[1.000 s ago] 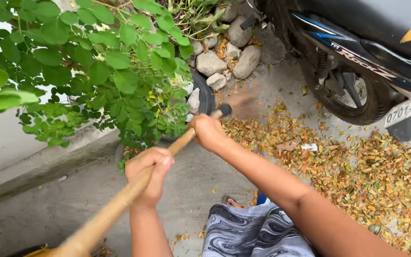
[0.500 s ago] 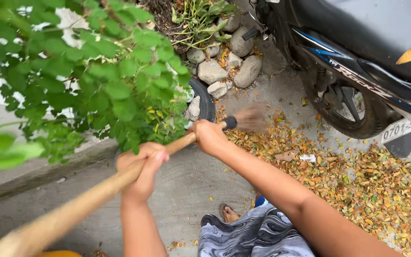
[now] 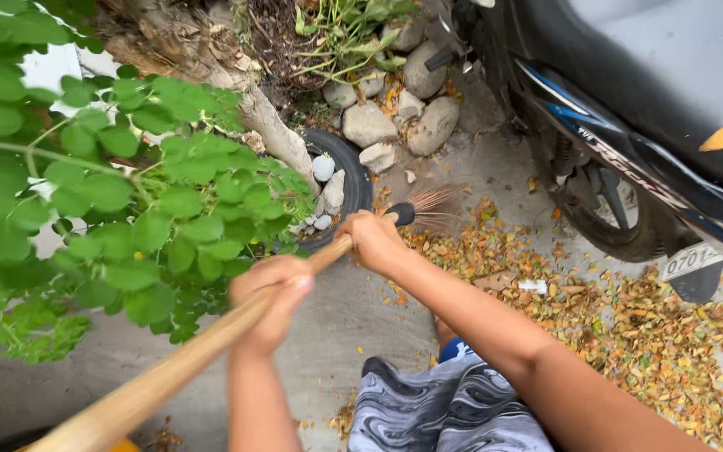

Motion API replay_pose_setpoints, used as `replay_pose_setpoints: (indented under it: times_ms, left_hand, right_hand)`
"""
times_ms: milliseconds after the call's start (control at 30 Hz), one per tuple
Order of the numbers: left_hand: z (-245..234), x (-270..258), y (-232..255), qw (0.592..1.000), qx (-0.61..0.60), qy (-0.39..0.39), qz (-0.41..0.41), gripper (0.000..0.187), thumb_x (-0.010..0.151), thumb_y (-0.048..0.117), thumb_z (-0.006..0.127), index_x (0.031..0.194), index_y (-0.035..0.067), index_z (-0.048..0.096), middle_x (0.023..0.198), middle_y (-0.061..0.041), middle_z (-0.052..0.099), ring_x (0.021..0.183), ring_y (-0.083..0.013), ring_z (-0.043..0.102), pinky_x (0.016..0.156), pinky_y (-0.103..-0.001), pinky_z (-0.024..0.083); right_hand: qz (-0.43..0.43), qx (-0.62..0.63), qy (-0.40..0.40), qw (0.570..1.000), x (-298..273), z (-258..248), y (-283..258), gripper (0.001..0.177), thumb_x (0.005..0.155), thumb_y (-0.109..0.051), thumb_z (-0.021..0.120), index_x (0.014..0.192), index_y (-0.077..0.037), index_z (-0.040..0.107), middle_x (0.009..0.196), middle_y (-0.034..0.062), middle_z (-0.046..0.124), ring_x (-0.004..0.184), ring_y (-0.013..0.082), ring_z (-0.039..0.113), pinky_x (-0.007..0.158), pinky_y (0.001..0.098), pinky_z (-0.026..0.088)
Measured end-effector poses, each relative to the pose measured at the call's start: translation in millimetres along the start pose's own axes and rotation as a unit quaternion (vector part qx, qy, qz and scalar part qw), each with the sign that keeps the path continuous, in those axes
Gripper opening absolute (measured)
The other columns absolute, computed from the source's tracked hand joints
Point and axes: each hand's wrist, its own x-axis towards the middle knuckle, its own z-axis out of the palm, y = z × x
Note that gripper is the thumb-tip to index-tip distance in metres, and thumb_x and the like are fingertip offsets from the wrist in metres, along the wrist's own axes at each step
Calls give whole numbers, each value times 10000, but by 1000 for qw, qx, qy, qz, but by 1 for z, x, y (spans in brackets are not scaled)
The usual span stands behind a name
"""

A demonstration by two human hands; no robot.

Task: The person sweeps fallen leaves across the concrete ground using a broom.

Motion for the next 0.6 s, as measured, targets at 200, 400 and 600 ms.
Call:
replay_pose_setpoints:
  times_ms: [200,400,600]
  left_hand:
    - [19,33,35,994,33,-48,89,51,842,53,678,818,13,659,791,-74,675,709,-183,657,684,-324,532]
    - [93,69,9,983,113,-127,66,107,865,92,713,801,15,675,762,-102,681,662,-198,671,630,-311,531]
    - [45,58,42,992,46,-108,47,163,845,109,703,728,38,616,744,-68,680,632,-175,656,607,-306,525]
  right_hand:
    - [34,-10,98,995,9,-40,11,117,835,-109,786,938,-164,792,907,64,734,930,294,693,792,442,556]
    - [92,45,90,991,-7,-29,84,132,731,-101,811,854,-138,781,912,112,719,895,332,697,777,428,573]
    - [12,8,85,996,-8,-44,41,208,678,-109,818,880,-140,776,863,88,715,908,332,672,748,469,543]
